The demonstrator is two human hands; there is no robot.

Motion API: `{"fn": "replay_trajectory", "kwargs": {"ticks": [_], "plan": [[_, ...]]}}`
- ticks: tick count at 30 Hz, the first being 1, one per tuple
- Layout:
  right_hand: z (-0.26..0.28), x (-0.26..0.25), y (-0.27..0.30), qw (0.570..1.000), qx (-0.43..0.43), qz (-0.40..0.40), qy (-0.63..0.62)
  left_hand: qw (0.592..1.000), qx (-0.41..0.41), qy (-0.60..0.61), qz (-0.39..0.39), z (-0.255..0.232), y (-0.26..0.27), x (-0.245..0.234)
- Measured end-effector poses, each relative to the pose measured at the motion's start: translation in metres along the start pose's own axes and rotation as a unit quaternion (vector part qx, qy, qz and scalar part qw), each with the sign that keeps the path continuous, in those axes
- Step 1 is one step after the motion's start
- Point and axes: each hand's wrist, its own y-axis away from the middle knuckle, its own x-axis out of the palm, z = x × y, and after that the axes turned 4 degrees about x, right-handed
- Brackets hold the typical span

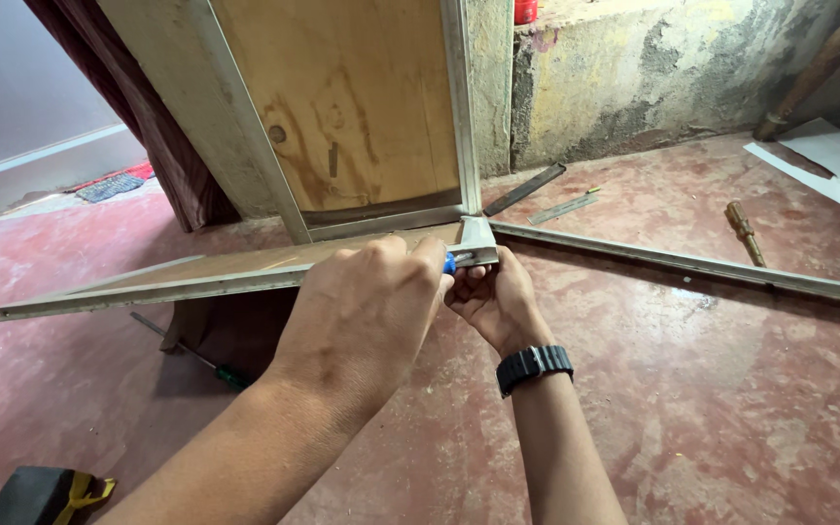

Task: The person assembles a metal frame by aligning corner brackets and screwing them into place using a screwdriver. They work on the floor, attaching metal rails to a wooden board and securing the joints.

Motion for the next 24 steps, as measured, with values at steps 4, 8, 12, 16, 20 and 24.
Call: {"fn": "replay_trajectory", "kwargs": {"ticks": [4, 8, 12, 16, 20, 24], "plan": [[0.000, 0.002, 0.003, 1.000, -0.001, 0.000, -0.001, 0.998, -0.006, 0.048, -0.040, 0.000, 0.000, -0.003], [0.000, 0.001, 0.001, 1.000, 0.003, -0.013, -0.010, 0.981, -0.135, 0.139, 0.006, -0.001, -0.002, -0.009], [-0.001, -0.001, 0.000, 1.000, 0.018, -0.015, -0.019, 0.978, -0.175, 0.107, 0.041, -0.006, -0.001, -0.010], [-0.003, -0.003, -0.001, 0.999, 0.010, -0.019, -0.032, 0.995, -0.078, 0.039, 0.047, -0.008, 0.002, -0.009], [-0.004, -0.002, -0.002, 1.000, 0.002, -0.017, -0.026, 0.971, -0.169, 0.062, 0.157, -0.007, -0.003, -0.008], [-0.001, 0.000, -0.002, 0.999, 0.003, -0.020, -0.040, 0.989, -0.133, 0.027, 0.057, -0.008, -0.003, -0.010]]}}
